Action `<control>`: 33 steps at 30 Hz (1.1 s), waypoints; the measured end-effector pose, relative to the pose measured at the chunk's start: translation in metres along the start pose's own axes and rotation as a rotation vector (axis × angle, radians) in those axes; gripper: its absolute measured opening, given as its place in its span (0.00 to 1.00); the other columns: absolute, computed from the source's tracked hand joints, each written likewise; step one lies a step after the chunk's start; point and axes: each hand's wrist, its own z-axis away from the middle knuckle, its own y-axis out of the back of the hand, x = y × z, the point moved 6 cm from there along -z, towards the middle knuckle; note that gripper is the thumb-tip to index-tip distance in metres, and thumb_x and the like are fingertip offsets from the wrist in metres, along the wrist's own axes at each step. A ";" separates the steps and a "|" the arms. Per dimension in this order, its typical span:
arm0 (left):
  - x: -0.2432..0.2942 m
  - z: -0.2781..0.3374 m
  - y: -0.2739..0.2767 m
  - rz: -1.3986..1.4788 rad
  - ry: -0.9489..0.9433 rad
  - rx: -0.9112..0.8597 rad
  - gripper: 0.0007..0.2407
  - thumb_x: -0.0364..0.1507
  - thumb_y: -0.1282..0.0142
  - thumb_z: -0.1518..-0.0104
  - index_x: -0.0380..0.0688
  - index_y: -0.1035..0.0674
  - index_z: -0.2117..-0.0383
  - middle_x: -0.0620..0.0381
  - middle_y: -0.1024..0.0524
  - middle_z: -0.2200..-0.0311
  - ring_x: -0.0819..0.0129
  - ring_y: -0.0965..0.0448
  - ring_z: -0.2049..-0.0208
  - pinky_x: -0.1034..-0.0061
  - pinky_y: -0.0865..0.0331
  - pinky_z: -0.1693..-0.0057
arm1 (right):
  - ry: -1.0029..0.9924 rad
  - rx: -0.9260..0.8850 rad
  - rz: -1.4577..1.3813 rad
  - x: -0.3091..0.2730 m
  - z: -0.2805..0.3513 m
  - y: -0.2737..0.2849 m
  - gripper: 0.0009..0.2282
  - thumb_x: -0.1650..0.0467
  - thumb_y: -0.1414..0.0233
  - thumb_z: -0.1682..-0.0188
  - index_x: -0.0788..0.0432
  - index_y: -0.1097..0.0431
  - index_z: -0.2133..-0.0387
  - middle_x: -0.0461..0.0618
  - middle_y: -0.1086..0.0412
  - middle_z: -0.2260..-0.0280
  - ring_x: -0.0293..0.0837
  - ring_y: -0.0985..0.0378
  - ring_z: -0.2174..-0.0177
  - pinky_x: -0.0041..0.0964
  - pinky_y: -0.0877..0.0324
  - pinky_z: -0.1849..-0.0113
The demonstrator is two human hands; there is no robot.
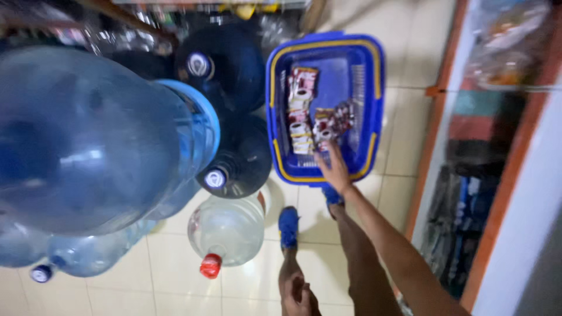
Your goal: The person repeatedly picks up small red and white snack packets from a shelf and places them into a blue plastic basket on the floor. The person handles the packets in small batches, moving them from the shelf to the basket multiple times.
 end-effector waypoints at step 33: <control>0.188 0.391 -0.051 -1.579 -1.432 -1.436 0.16 0.39 0.44 0.43 0.66 0.17 0.47 0.62 0.10 0.65 0.60 0.09 0.58 0.62 0.20 0.50 | -0.928 0.808 -0.744 -0.170 0.660 0.167 0.10 0.63 0.37 0.47 0.49 0.24 0.76 0.42 0.27 0.76 0.35 0.28 0.74 0.37 0.32 0.71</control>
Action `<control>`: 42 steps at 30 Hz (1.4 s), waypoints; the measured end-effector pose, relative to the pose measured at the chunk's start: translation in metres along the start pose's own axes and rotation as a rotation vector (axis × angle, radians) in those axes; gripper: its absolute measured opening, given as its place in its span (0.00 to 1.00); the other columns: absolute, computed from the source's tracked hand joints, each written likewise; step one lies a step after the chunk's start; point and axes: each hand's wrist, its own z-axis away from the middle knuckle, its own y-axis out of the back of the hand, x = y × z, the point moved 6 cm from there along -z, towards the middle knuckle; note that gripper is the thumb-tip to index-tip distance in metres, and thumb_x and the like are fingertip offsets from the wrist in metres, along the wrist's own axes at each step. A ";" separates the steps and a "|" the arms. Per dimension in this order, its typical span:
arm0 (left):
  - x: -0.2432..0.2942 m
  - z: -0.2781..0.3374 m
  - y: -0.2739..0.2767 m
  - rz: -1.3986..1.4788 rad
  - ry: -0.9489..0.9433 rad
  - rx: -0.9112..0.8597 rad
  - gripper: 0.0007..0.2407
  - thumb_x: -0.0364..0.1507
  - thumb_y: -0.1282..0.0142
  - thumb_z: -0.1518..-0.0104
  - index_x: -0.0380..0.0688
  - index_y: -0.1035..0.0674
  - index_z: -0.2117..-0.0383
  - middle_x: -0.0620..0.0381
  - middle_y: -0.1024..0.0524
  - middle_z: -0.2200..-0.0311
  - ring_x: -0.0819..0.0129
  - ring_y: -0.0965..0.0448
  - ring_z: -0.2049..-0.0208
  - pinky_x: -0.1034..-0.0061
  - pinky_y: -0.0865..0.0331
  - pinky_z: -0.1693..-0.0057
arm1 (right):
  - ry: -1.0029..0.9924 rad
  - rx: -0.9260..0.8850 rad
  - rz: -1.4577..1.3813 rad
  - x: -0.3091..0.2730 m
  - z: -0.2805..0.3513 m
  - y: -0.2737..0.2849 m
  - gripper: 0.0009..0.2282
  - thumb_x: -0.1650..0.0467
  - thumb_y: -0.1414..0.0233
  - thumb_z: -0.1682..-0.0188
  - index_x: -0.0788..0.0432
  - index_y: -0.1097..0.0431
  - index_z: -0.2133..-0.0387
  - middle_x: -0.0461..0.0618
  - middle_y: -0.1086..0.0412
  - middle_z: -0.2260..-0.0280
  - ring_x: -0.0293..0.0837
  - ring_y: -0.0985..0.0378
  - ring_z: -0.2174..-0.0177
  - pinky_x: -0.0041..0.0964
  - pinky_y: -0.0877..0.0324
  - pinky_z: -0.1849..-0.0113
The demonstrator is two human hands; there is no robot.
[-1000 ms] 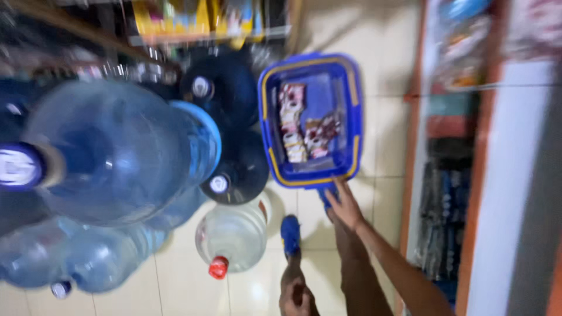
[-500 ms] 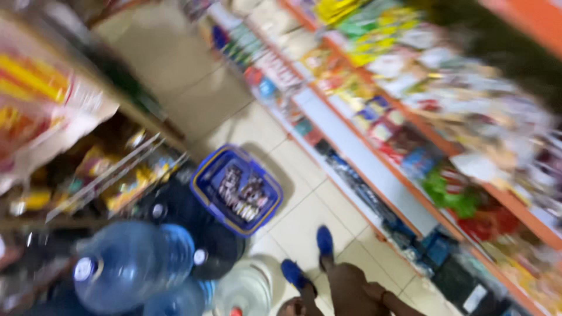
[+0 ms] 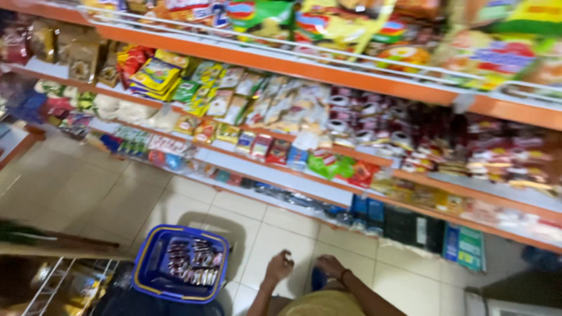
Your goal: The person repeatedly picks up small red and white snack packets from a shelf and places them into a blue plastic basket on the floor. The person handles the packets in small batches, moving them from the shelf to the basket multiple times.
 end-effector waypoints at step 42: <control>0.567 -0.139 -0.069 0.299 -0.782 0.112 0.16 0.34 0.51 0.32 0.36 0.12 0.58 0.26 0.14 0.57 0.27 0.17 0.44 0.36 0.27 0.36 | 0.879 1.240 -0.270 -0.278 0.200 0.491 0.12 0.78 0.46 0.41 0.49 0.16 0.59 0.48 0.21 0.61 0.48 0.19 0.56 0.48 0.21 0.54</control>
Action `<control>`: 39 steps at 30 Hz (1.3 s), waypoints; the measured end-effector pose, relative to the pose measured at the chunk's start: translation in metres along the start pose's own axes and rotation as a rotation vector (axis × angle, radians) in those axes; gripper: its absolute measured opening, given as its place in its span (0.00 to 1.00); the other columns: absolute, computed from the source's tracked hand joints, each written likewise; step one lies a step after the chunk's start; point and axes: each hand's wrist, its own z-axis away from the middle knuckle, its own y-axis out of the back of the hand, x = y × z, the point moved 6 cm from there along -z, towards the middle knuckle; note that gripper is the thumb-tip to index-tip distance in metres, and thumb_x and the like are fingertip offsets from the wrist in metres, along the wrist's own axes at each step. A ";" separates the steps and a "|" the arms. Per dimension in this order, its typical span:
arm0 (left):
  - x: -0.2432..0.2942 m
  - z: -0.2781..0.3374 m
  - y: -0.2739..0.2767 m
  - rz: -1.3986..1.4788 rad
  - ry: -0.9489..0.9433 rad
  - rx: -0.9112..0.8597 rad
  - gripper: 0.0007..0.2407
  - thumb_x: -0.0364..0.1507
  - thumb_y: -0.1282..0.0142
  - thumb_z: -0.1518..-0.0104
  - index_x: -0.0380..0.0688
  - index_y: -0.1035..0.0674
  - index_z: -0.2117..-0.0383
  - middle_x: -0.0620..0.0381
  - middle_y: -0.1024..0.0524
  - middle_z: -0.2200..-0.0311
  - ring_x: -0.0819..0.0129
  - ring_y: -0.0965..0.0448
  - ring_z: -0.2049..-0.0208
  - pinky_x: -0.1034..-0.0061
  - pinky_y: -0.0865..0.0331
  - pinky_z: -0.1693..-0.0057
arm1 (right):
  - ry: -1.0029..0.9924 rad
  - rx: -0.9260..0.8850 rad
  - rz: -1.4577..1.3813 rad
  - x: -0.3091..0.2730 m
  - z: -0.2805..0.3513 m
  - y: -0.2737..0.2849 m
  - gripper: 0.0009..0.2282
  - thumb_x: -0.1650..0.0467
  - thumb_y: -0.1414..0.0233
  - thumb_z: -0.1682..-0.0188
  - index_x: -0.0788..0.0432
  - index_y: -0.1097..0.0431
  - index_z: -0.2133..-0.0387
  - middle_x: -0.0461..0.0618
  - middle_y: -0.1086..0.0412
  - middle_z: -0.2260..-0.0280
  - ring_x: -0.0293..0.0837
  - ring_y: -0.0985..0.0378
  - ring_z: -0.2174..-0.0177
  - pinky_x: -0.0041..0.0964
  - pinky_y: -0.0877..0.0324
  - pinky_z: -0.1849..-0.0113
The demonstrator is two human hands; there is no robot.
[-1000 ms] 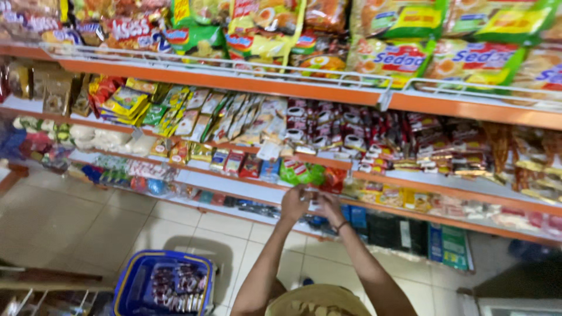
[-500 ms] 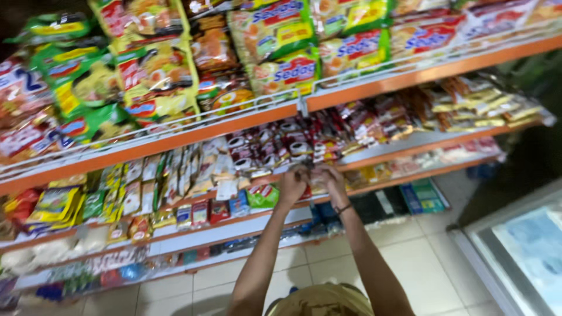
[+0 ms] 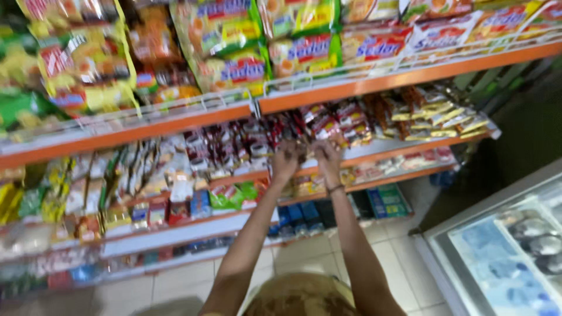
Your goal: The person repeatedly picks up small red and white snack packets from a shelf and places them into a blue plastic basket on the floor. The person handles the packets in small batches, moving them from the shelf to the basket multiple times.
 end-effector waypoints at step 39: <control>0.003 -0.044 -0.026 -0.066 -0.171 0.366 0.23 0.25 0.41 0.34 0.49 0.24 0.31 0.35 0.18 0.41 0.33 0.19 0.37 0.42 0.27 0.30 | -0.042 -0.187 0.479 -0.001 -0.085 -0.026 0.20 0.56 0.47 0.40 0.39 0.20 0.37 0.59 0.15 0.53 0.67 0.16 0.47 0.63 0.23 0.44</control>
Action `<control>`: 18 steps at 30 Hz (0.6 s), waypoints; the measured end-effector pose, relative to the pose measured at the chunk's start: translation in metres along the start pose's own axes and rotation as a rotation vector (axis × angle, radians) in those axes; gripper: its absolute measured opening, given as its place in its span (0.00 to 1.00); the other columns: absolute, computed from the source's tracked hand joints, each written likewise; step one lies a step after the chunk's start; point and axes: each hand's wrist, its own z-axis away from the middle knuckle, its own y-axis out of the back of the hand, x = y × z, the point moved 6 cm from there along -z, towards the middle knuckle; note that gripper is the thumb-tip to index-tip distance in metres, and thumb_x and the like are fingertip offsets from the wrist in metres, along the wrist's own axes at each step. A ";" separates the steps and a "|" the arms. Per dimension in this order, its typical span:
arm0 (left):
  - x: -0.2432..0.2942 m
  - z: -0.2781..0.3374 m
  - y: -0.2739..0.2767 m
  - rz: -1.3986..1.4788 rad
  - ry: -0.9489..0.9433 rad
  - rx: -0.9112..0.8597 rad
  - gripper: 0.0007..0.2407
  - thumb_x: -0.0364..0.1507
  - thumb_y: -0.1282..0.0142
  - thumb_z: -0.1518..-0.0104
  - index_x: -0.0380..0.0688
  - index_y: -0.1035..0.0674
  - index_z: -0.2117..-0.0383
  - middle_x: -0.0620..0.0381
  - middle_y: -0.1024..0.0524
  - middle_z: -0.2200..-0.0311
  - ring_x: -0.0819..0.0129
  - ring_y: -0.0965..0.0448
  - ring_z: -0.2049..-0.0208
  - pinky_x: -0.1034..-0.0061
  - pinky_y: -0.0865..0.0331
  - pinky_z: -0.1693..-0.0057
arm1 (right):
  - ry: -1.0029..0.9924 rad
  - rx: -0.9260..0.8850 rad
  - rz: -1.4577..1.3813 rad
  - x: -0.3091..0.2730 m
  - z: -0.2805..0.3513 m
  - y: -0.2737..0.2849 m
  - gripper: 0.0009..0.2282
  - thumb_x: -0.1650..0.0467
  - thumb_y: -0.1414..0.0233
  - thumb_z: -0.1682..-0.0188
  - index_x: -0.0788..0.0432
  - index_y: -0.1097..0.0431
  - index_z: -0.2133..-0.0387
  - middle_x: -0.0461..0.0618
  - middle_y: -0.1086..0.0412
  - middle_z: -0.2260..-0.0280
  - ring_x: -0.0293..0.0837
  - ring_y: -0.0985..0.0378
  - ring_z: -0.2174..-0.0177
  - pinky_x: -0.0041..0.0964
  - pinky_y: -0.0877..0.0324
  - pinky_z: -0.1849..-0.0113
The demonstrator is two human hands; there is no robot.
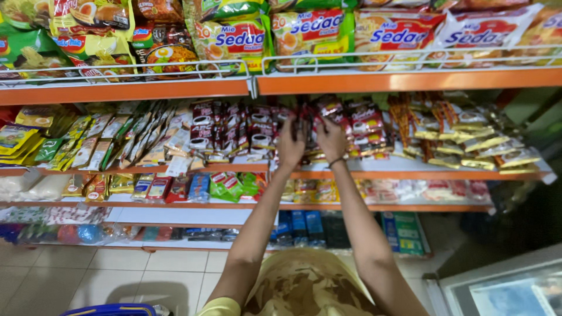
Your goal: The person repeatedly picks up small red and white snack packets from a shelf and places them into a blue plastic basket on the floor. The person handles the packets in small batches, moving them from the shelf to the basket multiple times.
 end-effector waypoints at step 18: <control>-0.042 -0.045 -0.034 0.195 0.462 -0.335 0.56 0.52 0.20 0.45 0.50 0.52 0.16 0.28 0.35 0.24 0.35 0.33 0.23 0.43 0.36 0.22 | 0.352 -0.088 0.030 -0.030 0.029 0.027 0.24 0.60 0.41 0.41 0.43 0.26 0.29 0.69 0.17 0.58 0.70 0.14 0.54 0.68 0.19 0.52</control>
